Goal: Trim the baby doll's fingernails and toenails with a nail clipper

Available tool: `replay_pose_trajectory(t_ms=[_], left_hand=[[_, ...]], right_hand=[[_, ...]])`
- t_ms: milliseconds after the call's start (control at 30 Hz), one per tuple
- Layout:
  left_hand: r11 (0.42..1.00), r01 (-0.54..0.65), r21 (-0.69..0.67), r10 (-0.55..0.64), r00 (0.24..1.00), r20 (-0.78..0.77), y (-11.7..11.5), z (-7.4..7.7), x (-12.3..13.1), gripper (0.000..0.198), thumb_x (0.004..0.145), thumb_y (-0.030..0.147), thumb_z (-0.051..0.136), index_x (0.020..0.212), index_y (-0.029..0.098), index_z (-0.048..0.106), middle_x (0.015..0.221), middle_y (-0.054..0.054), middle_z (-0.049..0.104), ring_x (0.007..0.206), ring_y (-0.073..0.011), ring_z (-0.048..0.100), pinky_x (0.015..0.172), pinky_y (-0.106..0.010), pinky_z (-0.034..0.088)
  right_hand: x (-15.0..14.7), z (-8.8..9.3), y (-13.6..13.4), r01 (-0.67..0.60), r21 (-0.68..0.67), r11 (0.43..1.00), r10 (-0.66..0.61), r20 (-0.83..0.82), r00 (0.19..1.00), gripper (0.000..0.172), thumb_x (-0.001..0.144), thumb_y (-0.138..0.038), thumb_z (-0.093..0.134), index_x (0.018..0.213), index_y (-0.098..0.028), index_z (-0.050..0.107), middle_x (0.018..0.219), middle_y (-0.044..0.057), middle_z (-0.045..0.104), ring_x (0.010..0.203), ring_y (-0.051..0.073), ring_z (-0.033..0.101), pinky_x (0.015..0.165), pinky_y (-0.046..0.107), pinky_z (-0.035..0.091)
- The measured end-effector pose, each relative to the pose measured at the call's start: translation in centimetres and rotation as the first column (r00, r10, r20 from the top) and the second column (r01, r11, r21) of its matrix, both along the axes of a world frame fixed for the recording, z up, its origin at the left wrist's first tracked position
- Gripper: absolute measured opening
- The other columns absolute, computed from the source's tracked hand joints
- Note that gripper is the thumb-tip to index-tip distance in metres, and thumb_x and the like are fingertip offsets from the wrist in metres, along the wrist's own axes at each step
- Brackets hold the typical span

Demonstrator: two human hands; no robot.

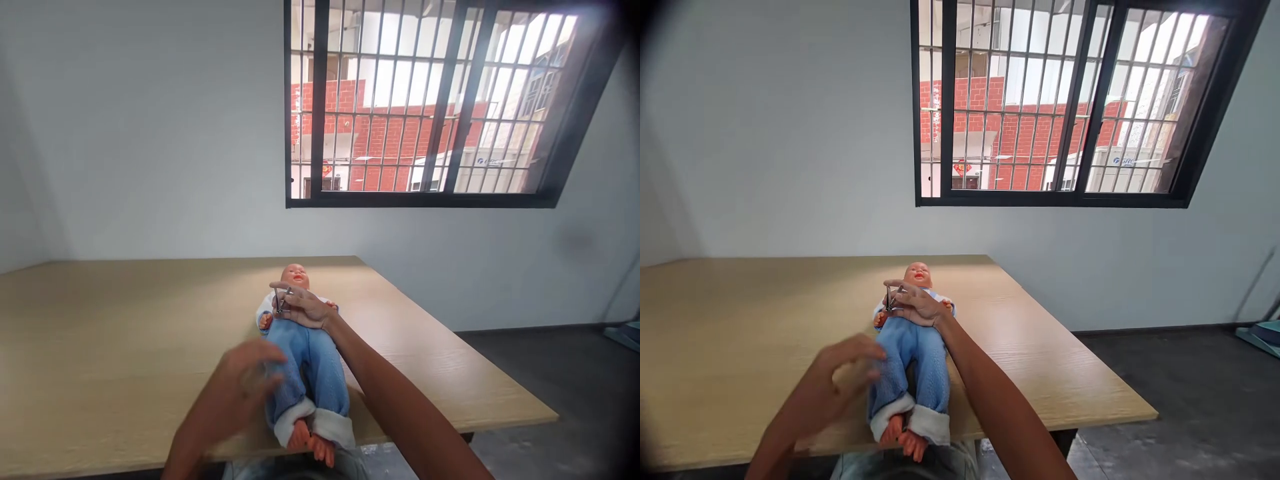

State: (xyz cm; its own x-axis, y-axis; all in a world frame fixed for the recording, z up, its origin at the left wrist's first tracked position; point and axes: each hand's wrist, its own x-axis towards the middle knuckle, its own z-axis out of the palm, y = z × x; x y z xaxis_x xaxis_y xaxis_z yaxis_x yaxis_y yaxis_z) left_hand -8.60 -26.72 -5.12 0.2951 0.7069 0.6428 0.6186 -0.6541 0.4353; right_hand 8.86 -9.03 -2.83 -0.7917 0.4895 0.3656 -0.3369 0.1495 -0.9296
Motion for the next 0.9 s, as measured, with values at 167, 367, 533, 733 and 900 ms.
replay_pose_trajectory(t_ms=[167, 367, 533, 733, 900], left_hand=[[0.966, -0.204, -0.16, 0.167, 0.961, -0.219, 7.6, 2.7, -3.5, 0.022, 0.091, 0.031, 0.058, 0.108, 0.023, 0.07, 0.096, -0.005, 0.075, 0.082, -0.0212, 0.068, 0.072, -0.03, 0.051], [0.951, -0.225, -0.212, 0.148, 0.933, -0.327, 12.0, 0.4, -3.6, 0.02, 0.079, 0.026, 0.07, 0.097, 0.017, 0.065, 0.074, 0.001, 0.065, 0.064, -0.0144, 0.057, 0.06, -0.024, 0.039], [0.969, -0.194, -0.151, 0.146, 0.949, -0.279, 12.1, -0.2, -3.9, 0.016, 0.085, 0.03, 0.065, 0.095, 0.017, 0.065, 0.07, 0.002, 0.063, 0.063, -0.014, 0.055, 0.065, -0.026, 0.039], [0.975, -0.209, -0.075, 0.189, 0.959, -0.213, 12.5, -0.6, -3.6, 0.022, 0.092, 0.036, 0.059, 0.095, 0.016, 0.068, 0.068, 0.002, 0.062, 0.06, -0.0132, 0.052, 0.063, -0.026, 0.038], [0.966, -0.255, -0.035, 0.245, 0.953, -0.181, 12.7, -1.4, -3.2, 0.028, 0.097, 0.041, 0.059, 0.092, 0.015, 0.067, 0.068, 0.003, 0.059, 0.06, -0.0129, 0.052, 0.067, -0.028, 0.043]], right_hand=[[-0.2, -0.3, 0.1, 0.163, 0.105, 0.981, -0.158, -0.059, 0.986, 0.045, 0.095, -0.037, 0.07, 0.131, -0.018, 0.052, 0.108, 0.005, 0.066, 0.1, 0.022, 0.068, 0.091, 0.044, 0.059], [-0.4, -0.5, -0.2, 0.336, 0.284, 0.898, -0.35, -0.002, 0.937, 0.039, 0.095, -0.027, 0.071, 0.128, -0.017, 0.052, 0.095, 0.0, 0.065, 0.074, 0.014, 0.067, 0.072, 0.032, 0.058], [-0.2, -0.5, -0.5, 0.362, 0.348, 0.865, -0.403, 0.051, 0.914, 0.037, 0.095, -0.025, 0.072, 0.127, -0.017, 0.054, 0.097, 0.001, 0.066, 0.076, 0.015, 0.068, 0.072, 0.032, 0.059], [-0.4, -0.5, -0.2, 0.422, 0.338, 0.841, -0.462, 0.046, 0.886, 0.032, 0.097, -0.029, 0.068, 0.123, -0.016, 0.056, 0.091, 0.0, 0.066, 0.081, 0.017, 0.07, 0.078, 0.037, 0.062], [-0.3, -0.4, -0.6, 0.447, 0.379, 0.81, -0.5, 0.05, 0.864, 0.034, 0.09, -0.026, 0.07, 0.117, -0.019, 0.051, 0.089, 0.0, 0.067, 0.082, 0.02, 0.073, 0.078, 0.037, 0.062]])
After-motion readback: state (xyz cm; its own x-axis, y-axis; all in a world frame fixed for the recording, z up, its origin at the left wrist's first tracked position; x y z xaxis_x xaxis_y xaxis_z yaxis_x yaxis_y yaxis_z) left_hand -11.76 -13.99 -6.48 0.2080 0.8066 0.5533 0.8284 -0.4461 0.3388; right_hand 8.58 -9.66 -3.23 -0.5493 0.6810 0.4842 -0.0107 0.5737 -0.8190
